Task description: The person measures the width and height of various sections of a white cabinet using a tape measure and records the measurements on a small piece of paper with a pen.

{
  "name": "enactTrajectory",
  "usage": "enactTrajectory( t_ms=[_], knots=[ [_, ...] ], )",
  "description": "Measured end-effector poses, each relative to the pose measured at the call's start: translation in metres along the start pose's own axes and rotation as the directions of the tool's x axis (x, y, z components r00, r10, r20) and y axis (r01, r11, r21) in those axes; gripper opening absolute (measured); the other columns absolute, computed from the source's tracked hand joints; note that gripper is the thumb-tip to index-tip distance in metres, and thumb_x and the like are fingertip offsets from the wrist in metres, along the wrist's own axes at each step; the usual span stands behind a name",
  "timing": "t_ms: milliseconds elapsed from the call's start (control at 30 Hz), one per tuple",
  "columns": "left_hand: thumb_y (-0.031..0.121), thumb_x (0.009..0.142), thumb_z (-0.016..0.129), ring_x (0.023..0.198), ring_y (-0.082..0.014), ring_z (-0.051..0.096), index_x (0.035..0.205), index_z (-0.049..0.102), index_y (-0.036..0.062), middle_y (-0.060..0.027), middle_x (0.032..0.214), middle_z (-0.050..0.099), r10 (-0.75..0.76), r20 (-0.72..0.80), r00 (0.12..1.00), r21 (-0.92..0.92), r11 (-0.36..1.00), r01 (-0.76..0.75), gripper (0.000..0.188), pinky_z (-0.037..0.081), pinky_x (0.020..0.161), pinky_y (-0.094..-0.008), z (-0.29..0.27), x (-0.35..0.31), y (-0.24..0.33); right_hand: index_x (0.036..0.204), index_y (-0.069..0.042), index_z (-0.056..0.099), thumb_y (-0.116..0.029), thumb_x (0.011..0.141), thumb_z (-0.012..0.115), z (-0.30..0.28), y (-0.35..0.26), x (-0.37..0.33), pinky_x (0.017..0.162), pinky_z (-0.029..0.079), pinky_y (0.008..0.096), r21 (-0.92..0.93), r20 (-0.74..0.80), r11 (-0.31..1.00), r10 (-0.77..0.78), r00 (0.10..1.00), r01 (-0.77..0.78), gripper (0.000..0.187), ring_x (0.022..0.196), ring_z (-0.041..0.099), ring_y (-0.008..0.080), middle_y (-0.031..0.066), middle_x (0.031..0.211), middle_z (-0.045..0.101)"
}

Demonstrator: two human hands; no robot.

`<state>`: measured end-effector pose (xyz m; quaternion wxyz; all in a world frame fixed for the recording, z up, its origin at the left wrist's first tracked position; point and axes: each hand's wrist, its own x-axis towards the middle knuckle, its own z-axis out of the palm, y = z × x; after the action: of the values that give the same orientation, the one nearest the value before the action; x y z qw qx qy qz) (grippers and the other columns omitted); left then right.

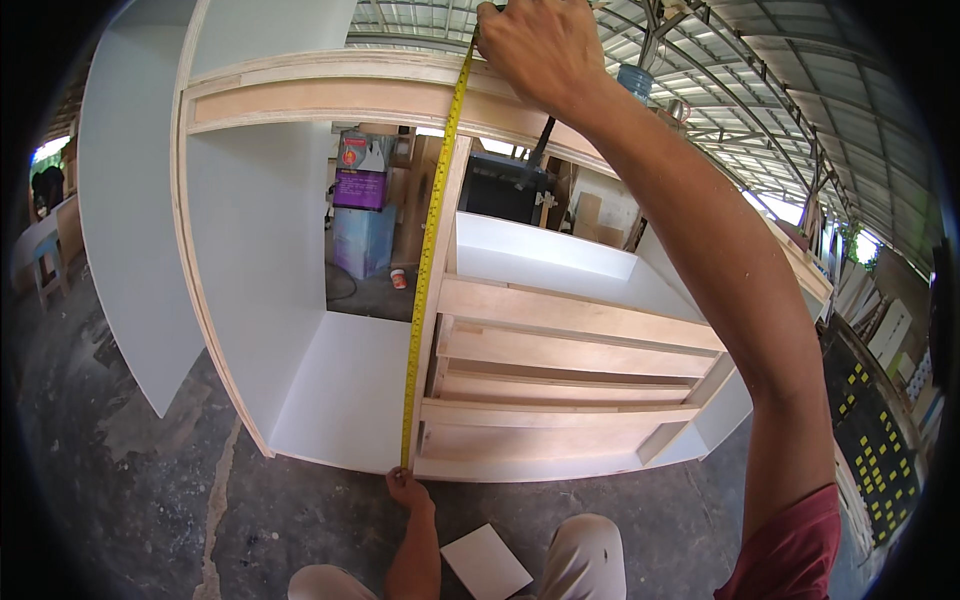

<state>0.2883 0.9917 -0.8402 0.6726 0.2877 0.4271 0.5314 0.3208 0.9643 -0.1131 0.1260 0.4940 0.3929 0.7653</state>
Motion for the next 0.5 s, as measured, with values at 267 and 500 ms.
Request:
enactTrajectory(
  t_ms=[267, 500],
  knots=[
    [0.003, 0.099, 0.055, 0.082, -0.0131, 0.055, 0.111, 0.052, 0.0057, -0.0053, 0.095, 0.057, -0.15, 0.058, 0.987, 0.05, 0.988, 0.147, 0.012, 0.045, 0.068, -0.028, -0.004, -0.003, 0.003, 0.077, -0.007, 0.075, -0.022, 0.079, 0.066, -0.001, 0.0, -0.001, 0.07, 0.048, 0.0423, -0.005, 0.02, 1.0, -0.001, 1.0, 0.001, 0.017, 0.099, 0.053, 0.0253, 0.0089, 0.08, 0.068],
    [0.006, 0.101, 0.053, 0.079, -0.0119, 0.056, 0.111, 0.052, 0.0102, -0.0031, 0.097, 0.057, -0.168, 0.114, 0.979, -0.079, 0.981, 0.178, 0.011, 0.043, 0.063, -0.0281, -0.007, 0.004, 0.004, 0.076, -0.012, 0.077, -0.027, 0.077, 0.068, -0.004, -0.003, 0.007, 0.069, 0.047, 0.0395, -0.024, 0.044, 1.0, -0.003, 0.999, 0.004, 0.018, 0.1, 0.052, 0.025, 0.0049, 0.08, 0.069]
  ],
)
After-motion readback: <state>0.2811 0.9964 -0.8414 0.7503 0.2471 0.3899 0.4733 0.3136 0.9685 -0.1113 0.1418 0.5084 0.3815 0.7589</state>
